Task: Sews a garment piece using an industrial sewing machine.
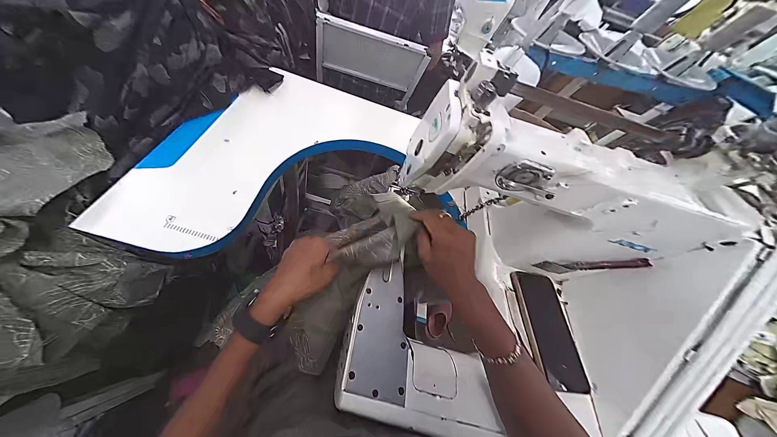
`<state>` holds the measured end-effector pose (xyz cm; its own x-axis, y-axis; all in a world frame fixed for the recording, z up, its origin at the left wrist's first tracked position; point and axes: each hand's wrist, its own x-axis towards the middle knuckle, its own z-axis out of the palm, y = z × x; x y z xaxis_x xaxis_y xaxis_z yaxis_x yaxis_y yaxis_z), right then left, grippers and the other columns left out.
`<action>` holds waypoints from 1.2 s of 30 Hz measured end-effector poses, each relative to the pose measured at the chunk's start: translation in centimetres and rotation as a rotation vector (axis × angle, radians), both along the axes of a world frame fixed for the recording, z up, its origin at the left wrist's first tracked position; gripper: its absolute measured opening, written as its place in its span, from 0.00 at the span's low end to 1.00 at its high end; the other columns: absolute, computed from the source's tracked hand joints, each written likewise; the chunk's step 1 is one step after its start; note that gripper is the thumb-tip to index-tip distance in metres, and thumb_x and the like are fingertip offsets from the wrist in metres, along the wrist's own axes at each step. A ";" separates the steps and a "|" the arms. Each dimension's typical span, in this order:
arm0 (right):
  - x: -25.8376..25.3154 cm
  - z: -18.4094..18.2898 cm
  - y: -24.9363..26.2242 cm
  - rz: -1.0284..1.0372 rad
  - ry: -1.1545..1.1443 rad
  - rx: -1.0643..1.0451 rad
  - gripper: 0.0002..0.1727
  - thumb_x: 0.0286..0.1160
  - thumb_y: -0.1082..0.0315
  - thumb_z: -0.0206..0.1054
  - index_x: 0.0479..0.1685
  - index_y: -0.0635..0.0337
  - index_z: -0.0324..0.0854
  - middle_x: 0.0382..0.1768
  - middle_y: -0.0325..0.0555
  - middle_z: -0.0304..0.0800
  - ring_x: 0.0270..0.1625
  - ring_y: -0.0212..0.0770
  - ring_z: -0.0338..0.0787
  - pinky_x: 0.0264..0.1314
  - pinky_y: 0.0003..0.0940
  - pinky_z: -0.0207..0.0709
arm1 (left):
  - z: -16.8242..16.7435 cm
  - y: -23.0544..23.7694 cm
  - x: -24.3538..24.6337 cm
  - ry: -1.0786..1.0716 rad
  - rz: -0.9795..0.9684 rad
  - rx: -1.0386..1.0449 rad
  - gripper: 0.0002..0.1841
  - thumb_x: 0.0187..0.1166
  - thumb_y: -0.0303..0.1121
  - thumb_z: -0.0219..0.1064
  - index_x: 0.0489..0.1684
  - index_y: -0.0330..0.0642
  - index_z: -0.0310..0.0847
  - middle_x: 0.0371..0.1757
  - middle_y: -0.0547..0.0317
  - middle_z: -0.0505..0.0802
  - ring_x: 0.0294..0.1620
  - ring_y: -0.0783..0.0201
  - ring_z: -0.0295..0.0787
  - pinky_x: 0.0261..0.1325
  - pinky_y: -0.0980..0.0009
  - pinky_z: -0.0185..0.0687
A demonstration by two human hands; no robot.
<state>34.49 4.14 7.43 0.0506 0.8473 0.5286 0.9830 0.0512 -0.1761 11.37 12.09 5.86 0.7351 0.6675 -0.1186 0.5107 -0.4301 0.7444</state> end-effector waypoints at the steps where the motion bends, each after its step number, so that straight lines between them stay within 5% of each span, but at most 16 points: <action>1: 0.3 -0.2 0.2 -0.020 0.040 -0.008 0.13 0.75 0.71 0.63 0.49 0.69 0.89 0.30 0.60 0.92 0.29 0.61 0.92 0.29 0.58 0.81 | -0.7 0.2 -1.6 -0.078 -0.059 -0.068 0.15 0.79 0.35 0.66 0.22 0.34 0.83 0.20 0.52 0.82 0.25 0.55 0.80 0.33 0.50 0.73; 2: 0.3 -0.5 0.1 -0.043 0.067 -0.047 0.17 0.76 0.68 0.65 0.57 0.71 0.86 0.28 0.59 0.90 0.27 0.61 0.90 0.29 0.58 0.80 | -1.0 -0.1 -2.7 -0.250 -0.118 -0.180 0.16 0.79 0.36 0.65 0.17 0.42 0.79 0.16 0.68 0.77 0.19 0.73 0.72 0.26 0.69 0.67; 4: -0.4 -1.0 -0.6 -0.116 0.093 -0.123 0.25 0.75 0.66 0.67 0.69 0.72 0.79 0.27 0.61 0.89 0.26 0.64 0.89 0.29 0.62 0.79 | 0.4 -1.0 -3.2 -0.658 -0.096 -0.552 0.11 0.81 0.40 0.65 0.24 0.59 0.83 0.25 0.88 0.87 0.30 0.92 0.81 0.36 0.88 0.78; 6: -0.9 -0.6 -1.0 -0.201 0.061 -0.069 0.27 0.74 0.68 0.65 0.71 0.74 0.76 0.25 0.60 0.88 0.23 0.62 0.88 0.26 0.61 0.78 | 0.8 0.5 -1.6 -0.934 0.006 -0.770 0.20 0.83 0.64 0.56 0.42 0.63 0.86 0.37 0.80 0.95 0.39 0.84 0.91 0.42 0.83 0.87; 8: -1.3 -0.3 -2.1 -0.237 0.002 0.038 0.29 0.72 0.70 0.64 0.74 0.76 0.75 0.23 0.58 0.86 0.19 0.56 0.84 0.21 0.53 0.75 | -1.4 2.4 1.1 -0.950 -0.030 -0.847 0.43 0.77 0.77 0.43 0.74 0.50 0.73 0.46 0.70 0.96 0.37 0.80 0.90 0.37 0.83 0.82; 10: -1.4 -0.8 -3.2 -0.152 -0.064 0.095 0.28 0.73 0.71 0.65 0.73 0.77 0.76 0.29 0.61 0.91 0.19 0.55 0.88 0.18 0.48 0.79 | -2.8 1.4 3.8 -0.786 -0.016 -0.801 0.35 0.89 0.58 0.46 0.86 0.41 0.61 0.49 0.68 0.93 0.31 0.83 0.81 0.31 0.84 0.73; 11: -1.6 -1.5 -3.8 -0.089 -0.091 0.103 0.25 0.74 0.72 0.66 0.71 0.73 0.79 0.31 0.62 0.92 0.20 0.54 0.89 0.17 0.47 0.80 | -3.0 0.4 4.7 -0.720 -0.031 -0.731 0.33 0.85 0.44 0.56 0.87 0.36 0.60 0.52 0.65 0.91 0.33 0.82 0.80 0.34 0.83 0.74; 13: -2.1 -2.8 -4.1 0.019 -0.141 0.057 0.25 0.69 0.73 0.66 0.70 0.64 0.84 0.27 0.60 0.88 0.15 0.54 0.85 0.11 0.45 0.74 | -2.8 -1.4 5.4 -0.656 -0.042 -0.466 0.37 0.70 0.31 0.73 0.83 0.32 0.67 0.59 0.60 0.92 0.41 0.79 0.85 0.43 0.80 0.80; 15: -2.8 -3.0 -3.3 0.045 -0.184 -0.013 0.29 0.65 0.73 0.64 0.72 0.59 0.85 0.26 0.58 0.88 0.13 0.53 0.83 0.10 0.44 0.70 | -2.1 -2.7 5.2 -0.589 0.024 -0.188 0.26 0.66 0.28 0.71 0.68 0.36 0.82 0.55 0.58 0.94 0.49 0.74 0.90 0.55 0.72 0.85; 18: -2.4 -1.8 -1.5 -0.025 -0.058 -0.027 0.30 0.69 0.72 0.63 0.76 0.69 0.78 0.27 0.58 0.90 0.18 0.57 0.87 0.17 0.52 0.77 | -2.3 -2.2 3.5 -0.644 0.294 0.069 0.13 0.71 0.24 0.67 0.50 0.37 0.92 0.44 0.57 0.97 0.43 0.72 0.93 0.50 0.71 0.89; 20: -0.6 -0.5 -1.7 -0.162 0.078 -0.091 0.31 0.73 0.71 0.64 0.79 0.72 0.72 0.31 0.62 0.90 0.26 0.62 0.90 0.26 0.60 0.81 | -3.7 1.0 0.2 -0.641 0.603 0.005 0.06 0.79 0.25 0.67 0.45 0.36 0.90 0.36 0.62 0.94 0.33 0.76 0.86 0.40 0.74 0.84; 24: 3.4 0.7 -3.6 -0.507 0.197 -0.241 0.22 0.81 0.71 0.59 0.70 0.73 0.80 0.41 0.73 0.90 0.43 0.74 0.90 0.45 0.73 0.76 | -3.8 6.2 -6.5 -0.527 1.054 0.087 0.13 0.90 0.36 0.59 0.49 0.37 0.86 0.35 0.62 0.88 0.31 0.77 0.80 0.41 0.72 0.79; 27: -0.2 0.9 -4.5 -0.283 0.126 -0.072 0.27 0.74 0.69 0.66 0.73 0.76 0.77 0.32 0.62 0.90 0.27 0.58 0.89 0.29 0.56 0.80 | -0.3 1.5 -3.1 -0.426 0.788 0.408 0.17 0.91 0.36 0.56 0.54 0.34 0.89 0.41 0.44 0.94 0.38 0.54 0.91 0.45 0.49 0.84; 31: -4.8 -0.8 -1.5 0.112 -0.133 -0.007 0.18 0.68 0.72 0.65 0.56 0.60 0.92 0.24 0.54 0.89 0.18 0.52 0.87 0.14 0.43 0.74 | -1.0 -5.2 3.6 -0.447 0.443 0.660 0.10 0.75 0.30 0.65 0.34 0.35 0.92 0.28 0.50 0.94 0.29 0.56 0.93 0.32 0.63 0.87; 33: -2.6 -0.8 -0.3 0.004 -0.142 -0.027 0.11 0.73 0.74 0.62 0.40 0.64 0.93 0.25 0.58 0.89 0.22 0.58 0.90 0.19 0.52 0.78 | -3.2 -5.6 1.7 -0.382 0.371 0.540 0.08 0.72 0.28 0.71 0.40 0.34 0.93 0.37 0.48 0.97 0.36 0.54 0.97 0.40 0.58 0.92; 36: -0.3 0.7 0.0 -0.111 0.015 0.070 0.13 0.75 0.70 0.62 0.43 0.68 0.91 0.22 0.54 0.89 0.21 0.51 0.87 0.24 0.48 0.76 | -6.0 -4.5 -2.9 -0.238 0.427 0.284 0.08 0.74 0.26 0.68 0.42 0.35 0.94 0.38 0.45 0.97 0.37 0.48 0.96 0.44 0.45 0.88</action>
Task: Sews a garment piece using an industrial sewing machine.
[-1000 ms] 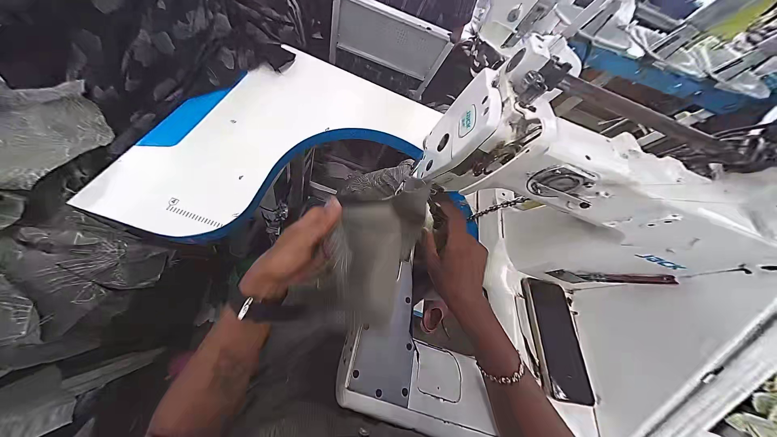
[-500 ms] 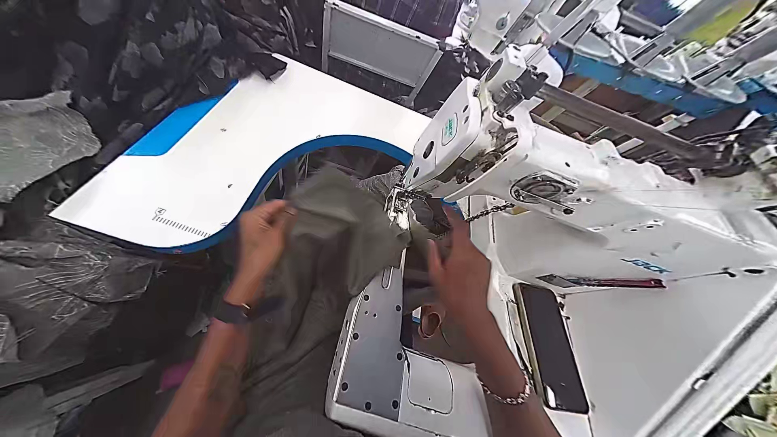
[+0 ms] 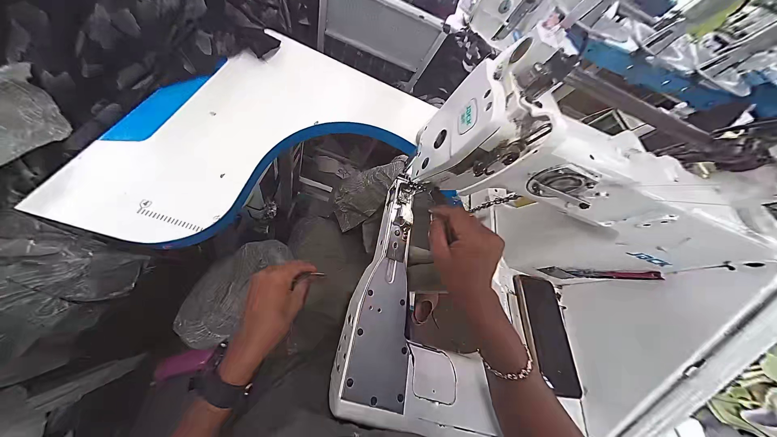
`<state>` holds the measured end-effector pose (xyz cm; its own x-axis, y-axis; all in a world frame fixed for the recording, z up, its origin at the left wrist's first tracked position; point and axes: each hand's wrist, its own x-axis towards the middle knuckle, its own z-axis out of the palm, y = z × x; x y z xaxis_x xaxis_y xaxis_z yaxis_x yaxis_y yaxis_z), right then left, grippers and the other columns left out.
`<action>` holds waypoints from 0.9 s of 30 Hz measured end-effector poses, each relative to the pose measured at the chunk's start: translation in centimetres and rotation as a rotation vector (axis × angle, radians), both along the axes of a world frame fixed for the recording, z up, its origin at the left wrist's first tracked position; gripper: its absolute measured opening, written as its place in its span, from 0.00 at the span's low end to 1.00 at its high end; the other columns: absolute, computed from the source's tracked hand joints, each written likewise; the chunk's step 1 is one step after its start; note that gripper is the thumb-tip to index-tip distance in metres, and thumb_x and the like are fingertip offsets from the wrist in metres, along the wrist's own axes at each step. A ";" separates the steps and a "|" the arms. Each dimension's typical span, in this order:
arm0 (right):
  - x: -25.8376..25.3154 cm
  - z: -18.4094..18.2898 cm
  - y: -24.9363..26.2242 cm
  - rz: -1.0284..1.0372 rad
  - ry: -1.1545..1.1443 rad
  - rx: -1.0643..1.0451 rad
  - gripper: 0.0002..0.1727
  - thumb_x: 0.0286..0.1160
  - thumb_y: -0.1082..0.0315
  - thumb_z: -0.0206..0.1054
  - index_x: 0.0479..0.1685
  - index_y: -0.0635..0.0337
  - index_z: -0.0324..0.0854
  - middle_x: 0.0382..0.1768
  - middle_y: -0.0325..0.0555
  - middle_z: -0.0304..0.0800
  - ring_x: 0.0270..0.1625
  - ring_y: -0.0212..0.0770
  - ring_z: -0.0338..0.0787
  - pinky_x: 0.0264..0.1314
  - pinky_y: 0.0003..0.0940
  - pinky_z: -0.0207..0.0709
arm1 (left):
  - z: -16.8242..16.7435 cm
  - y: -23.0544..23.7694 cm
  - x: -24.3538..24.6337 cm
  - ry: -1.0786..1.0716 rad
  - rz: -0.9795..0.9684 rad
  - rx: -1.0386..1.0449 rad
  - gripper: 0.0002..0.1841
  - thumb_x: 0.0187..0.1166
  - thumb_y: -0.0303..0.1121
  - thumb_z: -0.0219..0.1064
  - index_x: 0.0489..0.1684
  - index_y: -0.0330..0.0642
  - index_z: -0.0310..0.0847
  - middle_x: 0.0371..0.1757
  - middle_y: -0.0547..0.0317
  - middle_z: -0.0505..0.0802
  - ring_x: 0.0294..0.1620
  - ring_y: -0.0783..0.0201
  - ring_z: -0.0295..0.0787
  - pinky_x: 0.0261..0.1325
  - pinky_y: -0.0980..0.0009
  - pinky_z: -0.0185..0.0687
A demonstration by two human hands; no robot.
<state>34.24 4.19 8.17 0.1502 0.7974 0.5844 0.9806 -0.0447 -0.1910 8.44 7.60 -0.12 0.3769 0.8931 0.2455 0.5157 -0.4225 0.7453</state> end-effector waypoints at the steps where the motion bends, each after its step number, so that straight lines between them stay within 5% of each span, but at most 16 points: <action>1: -0.6 0.3 -0.5 0.026 0.129 -0.035 0.15 0.75 0.66 0.63 0.50 0.66 0.90 0.20 0.48 0.85 0.20 0.44 0.81 0.25 0.42 0.72 | -0.1 -0.1 -0.9 0.002 0.059 -0.015 0.09 0.77 0.28 0.66 0.42 0.36 0.94 0.37 0.46 0.97 0.37 0.49 0.96 0.44 0.46 0.87; 4: -4.9 1.1 -1.3 0.306 0.440 -0.407 0.36 0.68 0.49 0.76 0.75 0.58 0.79 0.24 0.37 0.83 0.24 0.33 0.79 0.30 0.34 0.76 | 2.7 0.3 -0.4 -0.096 0.096 0.184 0.12 0.80 0.33 0.64 0.41 0.40 0.95 0.37 0.53 0.98 0.38 0.64 0.96 0.45 0.67 0.89; 5: -6.3 0.8 -1.1 0.405 0.396 -0.472 0.35 0.68 0.50 0.76 0.74 0.60 0.80 0.25 0.42 0.86 0.26 0.41 0.82 0.31 0.42 0.77 | 4.0 0.2 0.3 -0.125 0.023 0.254 0.12 0.80 0.33 0.64 0.41 0.39 0.95 0.38 0.53 0.98 0.40 0.65 0.97 0.47 0.70 0.89; 7: -6.5 -0.3 0.6 0.479 0.180 -0.310 0.14 0.64 0.68 0.70 0.48 0.60 0.92 0.24 0.51 0.88 0.24 0.52 0.89 0.22 0.51 0.77 | 5.7 -0.1 1.5 -0.094 -0.054 0.339 0.10 0.77 0.33 0.68 0.40 0.38 0.94 0.33 0.52 0.96 0.33 0.63 0.94 0.39 0.71 0.86; 9: -4.1 0.4 2.3 0.385 -0.017 -0.041 0.13 0.62 0.77 0.65 0.40 0.59 0.95 0.24 0.55 0.87 0.21 0.53 0.87 0.16 0.48 0.74 | 4.6 0.8 1.3 0.066 0.009 0.308 0.09 0.67 0.29 0.72 0.41 0.37 0.92 0.31 0.50 0.94 0.28 0.56 0.92 0.32 0.60 0.86; 11: -1.7 1.0 2.4 0.268 -0.117 0.175 0.14 0.67 0.76 0.64 0.42 0.58 0.97 0.22 0.54 0.83 0.19 0.49 0.80 0.17 0.41 0.65 | 1.9 2.0 -0.5 0.209 0.067 0.145 0.11 0.60 0.19 0.74 0.41 0.32 0.91 0.33 0.39 0.94 0.34 0.37 0.94 0.37 0.38 0.84; 13: 0.3 -0.3 1.9 0.188 -0.164 0.300 0.13 0.71 0.73 0.64 0.40 0.57 0.97 0.21 0.53 0.81 0.16 0.47 0.77 0.16 0.36 0.62 | 1.4 1.1 -2.8 0.290 0.024 0.039 0.09 0.58 0.17 0.73 0.36 0.32 0.91 0.29 0.38 0.93 0.32 0.33 0.92 0.36 0.31 0.79; 15: 1.8 -3.0 0.6 0.163 -0.077 0.254 0.11 0.71 0.73 0.65 0.38 0.59 0.95 0.24 0.54 0.85 0.22 0.47 0.82 0.21 0.38 0.70 | 4.1 -2.4 -4.7 0.309 -0.282 -0.007 0.04 0.61 0.26 0.73 0.23 0.34 0.87 0.16 0.46 0.86 0.18 0.43 0.87 0.23 0.43 0.77; 17: 2.2 -4.8 -0.5 0.162 0.038 0.079 0.09 0.67 0.75 0.68 0.38 0.62 0.94 0.28 0.58 0.90 0.27 0.54 0.89 0.26 0.47 0.79 | 8.0 -5.0 -4.1 0.178 -0.818 -0.140 0.19 0.77 0.37 0.68 0.14 0.35 0.82 0.13 0.49 0.82 0.16 0.49 0.84 0.21 0.50 0.77; 19: 1.2 -5.5 -0.3 0.181 0.057 -0.070 0.11 0.64 0.80 0.67 0.40 0.63 0.94 0.30 0.62 0.90 0.27 0.61 0.90 0.24 0.55 0.79 | 8.6 -4.0 -0.4 0.034 -0.988 -0.159 0.25 0.82 0.46 0.66 0.12 0.39 0.81 0.12 0.54 0.80 0.15 0.56 0.81 0.19 0.56 0.73; 22: 0.6 -4.8 -0.2 0.126 0.048 -0.077 0.17 0.60 0.79 0.70 0.51 0.63 0.93 0.30 0.61 0.88 0.25 0.61 0.88 0.20 0.54 0.75 | 4.4 0.5 7.7 -0.050 -0.438 0.094 0.12 0.80 0.34 0.68 0.34 0.33 0.89 0.33 0.44 0.91 0.35 0.49 0.92 0.42 0.51 0.87; 24: 1.8 -2.3 -1.5 -0.066 0.148 -0.241 0.29 0.72 0.63 0.74 0.73 0.66 0.81 0.39 0.63 0.93 0.36 0.64 0.93 0.36 0.63 0.82 | 2.6 1.1 11.5 -0.040 -0.217 0.041 0.14 0.83 0.33 0.65 0.51 0.28 0.85 0.49 0.37 0.91 0.48 0.42 0.92 0.54 0.46 0.86; 25: 2.9 -0.7 -2.3 -0.194 0.233 -0.381 0.35 0.74 0.56 0.75 0.78 0.67 0.75 0.43 0.68 0.92 0.43 0.69 0.92 0.46 0.69 0.81 | 2.4 0.6 12.3 -0.015 -0.155 0.021 0.17 0.84 0.35 0.63 0.57 0.27 0.83 0.49 0.36 0.92 0.47 0.41 0.93 0.52 0.47 0.86; 27: 5.8 0.6 -3.7 -0.359 0.346 -0.589 0.24 0.80 0.58 0.71 0.59 0.74 0.83 0.43 0.72 0.90 0.51 0.71 0.89 0.56 0.71 0.74 | 2.4 -0.2 12.4 0.064 -0.152 -0.068 0.24 0.88 0.39 0.58 0.73 0.29 0.76 0.45 0.34 0.93 0.42 0.36 0.93 0.47 0.42 0.84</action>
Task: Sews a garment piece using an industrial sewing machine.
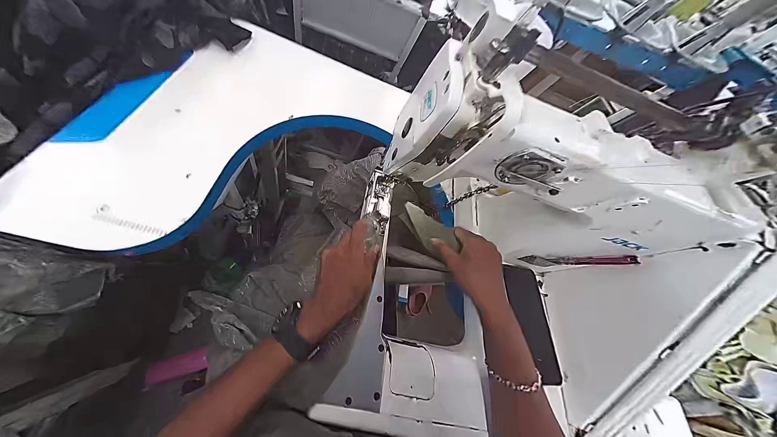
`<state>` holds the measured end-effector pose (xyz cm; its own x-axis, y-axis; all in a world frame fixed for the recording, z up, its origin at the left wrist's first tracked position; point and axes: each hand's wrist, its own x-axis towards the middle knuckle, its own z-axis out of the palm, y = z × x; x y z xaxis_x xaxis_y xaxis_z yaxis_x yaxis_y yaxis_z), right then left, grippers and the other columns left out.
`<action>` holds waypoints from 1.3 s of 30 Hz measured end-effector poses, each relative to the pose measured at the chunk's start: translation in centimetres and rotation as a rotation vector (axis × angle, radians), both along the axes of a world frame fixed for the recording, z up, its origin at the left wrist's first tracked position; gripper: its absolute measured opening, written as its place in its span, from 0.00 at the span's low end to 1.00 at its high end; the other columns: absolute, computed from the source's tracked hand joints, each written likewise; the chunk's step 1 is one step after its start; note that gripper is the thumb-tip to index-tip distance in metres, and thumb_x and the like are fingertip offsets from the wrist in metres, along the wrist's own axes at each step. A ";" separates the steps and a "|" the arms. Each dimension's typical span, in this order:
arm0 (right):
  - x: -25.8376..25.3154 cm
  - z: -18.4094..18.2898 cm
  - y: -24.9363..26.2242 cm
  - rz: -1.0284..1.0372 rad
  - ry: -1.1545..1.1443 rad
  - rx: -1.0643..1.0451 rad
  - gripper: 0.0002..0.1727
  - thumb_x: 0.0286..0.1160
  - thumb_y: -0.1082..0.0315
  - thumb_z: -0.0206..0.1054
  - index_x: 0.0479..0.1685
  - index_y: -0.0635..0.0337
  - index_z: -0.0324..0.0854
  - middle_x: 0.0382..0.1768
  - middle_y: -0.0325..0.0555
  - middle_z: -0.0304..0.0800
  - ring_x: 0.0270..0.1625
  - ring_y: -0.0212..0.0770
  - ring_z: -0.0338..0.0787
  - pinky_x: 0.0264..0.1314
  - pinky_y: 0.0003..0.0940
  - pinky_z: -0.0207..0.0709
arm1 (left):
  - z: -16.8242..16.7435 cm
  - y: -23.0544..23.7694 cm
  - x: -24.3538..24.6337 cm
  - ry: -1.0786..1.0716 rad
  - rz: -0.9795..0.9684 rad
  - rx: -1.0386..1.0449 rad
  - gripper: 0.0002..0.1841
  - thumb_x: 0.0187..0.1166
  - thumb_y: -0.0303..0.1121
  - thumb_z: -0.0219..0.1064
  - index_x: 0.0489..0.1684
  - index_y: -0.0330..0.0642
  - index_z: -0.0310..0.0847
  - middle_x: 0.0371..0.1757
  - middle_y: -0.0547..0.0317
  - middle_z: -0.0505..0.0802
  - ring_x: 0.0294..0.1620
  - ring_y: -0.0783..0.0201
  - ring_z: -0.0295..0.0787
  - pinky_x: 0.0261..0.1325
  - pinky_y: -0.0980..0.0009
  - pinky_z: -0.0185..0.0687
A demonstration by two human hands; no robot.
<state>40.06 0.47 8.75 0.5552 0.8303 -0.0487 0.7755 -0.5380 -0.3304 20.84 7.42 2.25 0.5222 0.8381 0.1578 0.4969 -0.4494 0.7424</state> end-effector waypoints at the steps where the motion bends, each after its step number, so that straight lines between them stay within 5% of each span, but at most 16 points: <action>1: 1.0 -0.3 -0.4 -0.011 -0.003 -0.024 0.19 0.83 0.61 0.68 0.45 0.74 0.85 0.36 0.68 0.87 0.45 0.66 0.87 0.51 0.66 0.71 | 0.0 0.2 0.0 0.032 -0.031 -0.038 0.26 0.90 0.40 0.55 0.81 0.32 0.71 0.41 0.35 0.93 0.40 0.35 0.93 0.45 0.40 0.83; 3: 0.3 -0.9 0.0 0.054 -0.048 0.133 0.16 0.83 0.65 0.65 0.40 0.73 0.86 0.31 0.64 0.88 0.39 0.62 0.88 0.46 0.62 0.74 | 0.1 2.0 0.8 0.047 -0.039 -0.073 0.29 0.90 0.43 0.55 0.89 0.41 0.65 0.36 0.39 0.93 0.38 0.37 0.91 0.44 0.40 0.82; 5: -2.1 -1.9 0.4 0.209 -0.089 0.324 0.14 0.80 0.67 0.65 0.47 0.72 0.90 0.35 0.63 0.93 0.39 0.60 0.93 0.45 0.59 0.82 | 0.1 2.9 1.6 -0.009 -0.002 -0.082 0.33 0.87 0.44 0.62 0.90 0.41 0.61 0.50 0.36 0.93 0.41 0.38 0.92 0.47 0.40 0.83; 7: -3.7 -3.1 0.8 0.361 -0.153 0.471 0.12 0.75 0.70 0.66 0.43 0.69 0.93 0.36 0.58 0.96 0.38 0.54 0.96 0.39 0.51 0.87 | -0.8 2.8 1.5 -0.136 0.019 0.073 0.28 0.79 0.43 0.72 0.70 0.30 0.78 0.55 0.34 0.91 0.40 0.42 0.93 0.41 0.46 0.86; 9: -3.8 -4.1 0.9 0.432 -0.164 0.555 0.11 0.72 0.69 0.66 0.39 0.66 0.94 0.41 0.55 0.98 0.41 0.49 0.98 0.39 0.41 0.88 | -1.5 2.7 0.6 -0.173 -0.065 0.177 0.20 0.79 0.44 0.69 0.53 0.34 0.89 0.68 0.33 0.87 0.62 0.38 0.89 0.58 0.46 0.86; 12: -3.0 -4.7 0.9 0.473 -0.049 0.563 0.11 0.75 0.68 0.66 0.38 0.64 0.94 0.55 0.54 0.97 0.52 0.43 0.98 0.51 0.34 0.89 | -1.7 2.6 -0.6 -0.114 -0.176 0.231 0.17 0.86 0.36 0.58 0.61 0.41 0.90 0.83 0.40 0.77 0.86 0.31 0.65 0.78 0.39 0.69; 14: -3.1 -4.8 1.2 0.488 -0.005 0.531 0.11 0.72 0.68 0.64 0.35 0.64 0.93 0.59 0.55 0.95 0.48 0.42 0.98 0.46 0.34 0.87 | -2.2 2.6 -0.5 -0.119 -0.177 0.283 0.16 0.84 0.29 0.58 0.63 0.39 0.88 0.81 0.46 0.81 0.85 0.35 0.69 0.77 0.37 0.71; 18: -3.8 -5.0 1.1 0.519 0.039 0.473 0.10 0.67 0.70 0.61 0.31 0.67 0.86 0.62 0.59 0.92 0.35 0.38 0.93 0.35 0.32 0.81 | -2.3 2.7 0.1 -0.094 -0.170 0.308 0.19 0.87 0.32 0.54 0.67 0.35 0.84 0.78 0.47 0.84 0.83 0.40 0.75 0.76 0.39 0.72; 22: -4.3 -4.6 1.0 0.589 -0.224 0.440 0.09 0.62 0.67 0.60 0.21 0.63 0.78 0.60 0.58 0.94 0.18 0.38 0.86 0.13 0.33 0.67 | -2.1 2.9 0.4 -0.088 -0.166 0.357 0.17 0.84 0.29 0.57 0.62 0.33 0.87 0.73 0.43 0.88 0.78 0.39 0.80 0.72 0.42 0.77; 25: -4.4 -4.0 1.0 0.584 -0.249 0.393 0.09 0.61 0.66 0.61 0.20 0.62 0.78 0.61 0.58 0.93 0.17 0.40 0.85 0.11 0.34 0.65 | -2.1 2.9 0.4 -0.141 -0.185 0.302 0.17 0.83 0.29 0.56 0.63 0.30 0.84 0.72 0.39 0.88 0.76 0.40 0.83 0.73 0.52 0.80; 27: -4.8 -4.1 1.2 0.534 -0.084 0.405 0.09 0.61 0.66 0.63 0.21 0.62 0.80 0.64 0.60 0.91 0.24 0.38 0.88 0.18 0.32 0.72 | -2.0 2.6 0.2 -0.199 -0.189 0.223 0.19 0.82 0.28 0.58 0.66 0.27 0.80 0.73 0.37 0.87 0.75 0.40 0.83 0.71 0.55 0.82; 29: -5.3 -4.3 1.5 0.441 0.182 0.415 0.09 0.65 0.65 0.66 0.24 0.62 0.79 0.70 0.60 0.87 0.48 0.33 0.93 0.41 0.25 0.80 | -1.9 2.5 0.1 -0.263 -0.180 0.196 0.19 0.80 0.25 0.59 0.67 0.27 0.78 0.71 0.36 0.87 0.73 0.40 0.85 0.70 0.56 0.83; 33: -6.0 -5.2 3.0 0.324 0.505 0.463 0.07 0.67 0.69 0.67 0.30 0.66 0.80 0.76 0.65 0.79 0.75 0.34 0.82 0.69 0.24 0.76 | -2.0 2.8 0.5 -0.282 -0.193 0.211 0.16 0.77 0.19 0.57 0.58 0.31 0.85 0.70 0.35 0.87 0.72 0.37 0.85 0.73 0.53 0.81; 36: -7.1 -5.7 3.1 0.313 0.307 0.557 0.09 0.66 0.67 0.68 0.31 0.66 0.84 0.71 0.66 0.85 0.67 0.36 0.89 0.61 0.23 0.81 | -1.6 3.1 0.7 -0.274 -0.205 0.192 0.14 0.76 0.18 0.59 0.56 0.31 0.85 0.73 0.33 0.85 0.73 0.34 0.84 0.72 0.53 0.82; 39: -7.1 -5.8 2.5 0.236 0.520 0.649 0.06 0.59 0.70 0.73 0.24 0.63 0.84 0.71 0.58 0.86 0.61 0.23 0.89 0.56 0.15 0.81 | -1.5 3.0 0.9 -0.246 -0.203 0.195 0.14 0.74 0.19 0.61 0.55 0.33 0.84 0.75 0.32 0.83 0.74 0.35 0.83 0.70 0.55 0.83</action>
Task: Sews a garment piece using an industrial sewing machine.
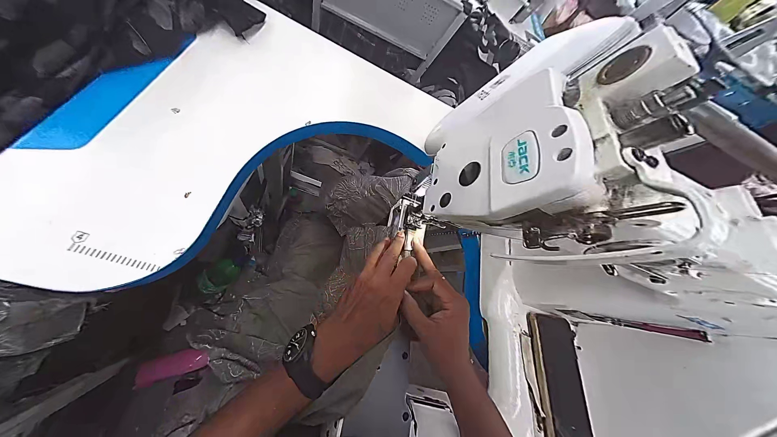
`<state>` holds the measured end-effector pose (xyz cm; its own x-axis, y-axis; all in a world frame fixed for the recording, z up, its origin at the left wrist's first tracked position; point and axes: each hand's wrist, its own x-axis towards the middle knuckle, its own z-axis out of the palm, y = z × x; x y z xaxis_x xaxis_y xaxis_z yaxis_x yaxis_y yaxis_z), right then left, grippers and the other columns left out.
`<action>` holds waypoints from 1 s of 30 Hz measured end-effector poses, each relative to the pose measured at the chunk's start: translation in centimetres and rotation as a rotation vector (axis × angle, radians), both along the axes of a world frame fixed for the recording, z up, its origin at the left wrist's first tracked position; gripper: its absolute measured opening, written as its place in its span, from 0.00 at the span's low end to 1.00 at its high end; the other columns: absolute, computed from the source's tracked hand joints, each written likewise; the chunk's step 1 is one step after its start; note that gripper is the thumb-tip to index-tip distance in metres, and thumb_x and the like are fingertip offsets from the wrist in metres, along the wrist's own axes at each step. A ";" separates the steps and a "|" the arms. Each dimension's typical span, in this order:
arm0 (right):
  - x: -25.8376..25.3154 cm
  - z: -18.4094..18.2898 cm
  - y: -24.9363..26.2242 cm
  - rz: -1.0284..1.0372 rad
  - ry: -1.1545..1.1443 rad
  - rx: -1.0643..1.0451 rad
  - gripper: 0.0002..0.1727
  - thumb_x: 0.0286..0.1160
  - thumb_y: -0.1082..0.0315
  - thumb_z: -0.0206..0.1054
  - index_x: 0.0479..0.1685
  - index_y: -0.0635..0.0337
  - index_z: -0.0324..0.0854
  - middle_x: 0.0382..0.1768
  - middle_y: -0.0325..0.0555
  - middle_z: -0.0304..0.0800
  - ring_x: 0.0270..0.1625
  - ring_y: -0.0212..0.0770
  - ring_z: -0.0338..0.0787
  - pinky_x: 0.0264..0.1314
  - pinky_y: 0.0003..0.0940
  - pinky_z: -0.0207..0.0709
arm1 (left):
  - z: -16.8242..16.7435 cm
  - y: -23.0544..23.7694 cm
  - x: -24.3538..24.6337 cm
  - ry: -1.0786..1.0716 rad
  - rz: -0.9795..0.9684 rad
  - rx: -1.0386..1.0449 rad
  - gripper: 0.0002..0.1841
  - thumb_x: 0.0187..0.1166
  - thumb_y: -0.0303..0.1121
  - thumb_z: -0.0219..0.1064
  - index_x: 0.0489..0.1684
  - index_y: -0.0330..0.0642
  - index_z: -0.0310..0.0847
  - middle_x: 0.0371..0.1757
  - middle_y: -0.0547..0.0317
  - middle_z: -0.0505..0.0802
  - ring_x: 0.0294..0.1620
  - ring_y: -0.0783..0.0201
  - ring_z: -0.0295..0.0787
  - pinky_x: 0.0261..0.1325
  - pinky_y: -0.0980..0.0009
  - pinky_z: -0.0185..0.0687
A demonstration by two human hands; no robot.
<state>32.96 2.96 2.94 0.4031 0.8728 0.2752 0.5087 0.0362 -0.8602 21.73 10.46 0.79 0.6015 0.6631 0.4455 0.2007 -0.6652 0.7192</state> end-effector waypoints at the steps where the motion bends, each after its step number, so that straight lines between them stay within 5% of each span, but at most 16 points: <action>1: 0.4 0.0 0.1 0.015 0.094 0.001 0.05 0.57 0.72 0.74 0.22 0.63 0.84 0.71 0.57 0.86 0.57 0.20 0.90 0.51 0.14 0.81 | 0.0 0.1 0.2 -0.006 0.000 -0.005 0.14 0.74 0.18 0.61 0.55 0.32 0.84 0.75 0.32 0.84 0.74 0.35 0.82 0.71 0.54 0.83; 3: 0.7 0.0 0.1 0.038 0.159 -0.005 0.05 0.57 0.73 0.74 0.21 0.62 0.83 0.72 0.57 0.86 0.53 0.19 0.89 0.46 0.12 0.80 | -0.1 0.1 0.5 -0.026 0.008 -0.015 0.15 0.72 0.18 0.61 0.55 0.30 0.84 0.73 0.32 0.85 0.74 0.34 0.83 0.69 0.53 0.83; 6: -0.1 0.4 -0.1 -0.019 -0.163 -0.008 0.08 0.61 0.66 0.71 0.23 0.63 0.84 0.69 0.60 0.88 0.58 0.23 0.89 0.53 0.14 0.78 | -0.2 0.1 0.6 -0.058 0.031 -0.028 0.14 0.73 0.17 0.61 0.55 0.30 0.84 0.72 0.31 0.85 0.73 0.34 0.84 0.71 0.55 0.82; 11: -2.5 1.1 0.4 -0.231 -0.687 -0.040 0.12 0.70 0.64 0.63 0.30 0.61 0.90 0.33 0.51 0.90 0.31 0.36 0.88 0.29 0.24 0.75 | -0.6 0.4 1.5 -0.106 0.107 -0.041 0.11 0.78 0.20 0.59 0.51 0.28 0.84 0.67 0.31 0.88 0.68 0.38 0.88 0.69 0.57 0.84; 15: -2.3 1.9 0.3 -0.244 -0.695 -0.130 0.14 0.75 0.66 0.61 0.41 0.64 0.92 0.27 0.50 0.92 0.25 0.44 0.90 0.25 0.37 0.79 | -0.9 1.7 2.4 -0.145 0.166 -0.034 0.07 0.72 0.20 0.63 0.42 0.27 0.85 0.55 0.32 0.92 0.57 0.36 0.91 0.58 0.50 0.87; 18: -0.8 3.5 -4.1 -0.106 -0.575 -0.483 0.11 0.72 0.70 0.67 0.42 0.70 0.90 0.26 0.56 0.90 0.28 0.57 0.91 0.33 0.58 0.82 | 2.3 1.5 -2.0 0.062 -0.039 -0.409 0.16 0.86 0.36 0.61 0.60 0.32 0.83 0.42 0.47 0.90 0.44 0.53 0.88 0.52 0.55 0.83; 20: 0.9 2.7 -6.1 0.049 -0.429 -0.866 0.11 0.72 0.68 0.69 0.41 0.70 0.90 0.31 0.61 0.91 0.39 0.62 0.92 0.47 0.66 0.79 | 3.9 0.8 -6.1 0.247 -0.298 -0.653 0.22 0.87 0.38 0.61 0.73 0.33 0.73 0.43 0.46 0.90 0.43 0.53 0.88 0.52 0.53 0.83; 22: 3.1 0.5 -5.9 0.311 -0.258 -1.204 0.12 0.75 0.67 0.71 0.39 0.71 0.88 0.35 0.61 0.90 0.44 0.59 0.89 0.53 0.62 0.77 | 4.7 -1.3 -7.8 0.332 -0.311 -0.595 0.21 0.87 0.32 0.60 0.74 0.30 0.74 0.44 0.39 0.92 0.45 0.45 0.91 0.53 0.47 0.82; 23: 3.9 -0.8 -5.9 0.440 -0.161 -1.219 0.11 0.73 0.67 0.72 0.30 0.68 0.84 0.27 0.52 0.84 0.34 0.48 0.84 0.43 0.52 0.75 | 4.7 -2.1 -8.0 0.327 -0.289 -0.513 0.21 0.86 0.31 0.60 0.74 0.29 0.76 0.42 0.37 0.92 0.43 0.43 0.92 0.51 0.46 0.83; 25: 4.8 -1.6 -6.3 0.512 0.106 -1.040 0.12 0.72 0.70 0.70 0.21 0.61 0.80 0.18 0.33 0.77 0.24 0.27 0.76 0.32 0.30 0.70 | 4.1 -2.0 -8.1 0.303 -0.338 -0.451 0.20 0.86 0.32 0.60 0.71 0.29 0.78 0.41 0.38 0.92 0.43 0.43 0.91 0.51 0.46 0.82; 27: 5.0 -0.7 -7.6 0.392 0.346 -0.729 0.07 0.73 0.73 0.64 0.28 0.58 0.84 0.24 0.25 0.87 0.30 0.18 0.85 0.41 0.21 0.81 | 3.2 -0.5 -9.0 0.254 -0.422 -0.430 0.18 0.84 0.32 0.63 0.64 0.29 0.82 0.40 0.39 0.92 0.40 0.47 0.90 0.49 0.48 0.82; 28: 5.1 0.4 -8.1 0.343 0.366 -0.621 0.07 0.77 0.72 0.61 0.37 0.59 0.84 0.30 0.27 0.91 0.36 0.20 0.89 0.47 0.24 0.85 | 2.8 0.4 -9.8 0.236 -0.451 -0.431 0.16 0.82 0.32 0.65 0.61 0.29 0.83 0.38 0.41 0.92 0.37 0.50 0.88 0.47 0.51 0.82; 30: 4.5 3.8 -9.3 0.319 0.000 -0.538 0.10 0.80 0.68 0.59 0.37 0.60 0.84 0.28 0.29 0.86 0.34 0.22 0.86 0.42 0.24 0.81 | 2.1 1.5 -11.4 0.229 -0.499 -0.446 0.15 0.81 0.33 0.68 0.58 0.31 0.85 0.33 0.49 0.89 0.31 0.61 0.82 0.41 0.61 0.78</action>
<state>37.45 -6.35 6.69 0.0995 0.9666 -0.2362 0.5443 -0.2516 -0.8002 10.30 11.99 2.84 0.9275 0.3732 0.0217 0.1269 -0.3690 0.9207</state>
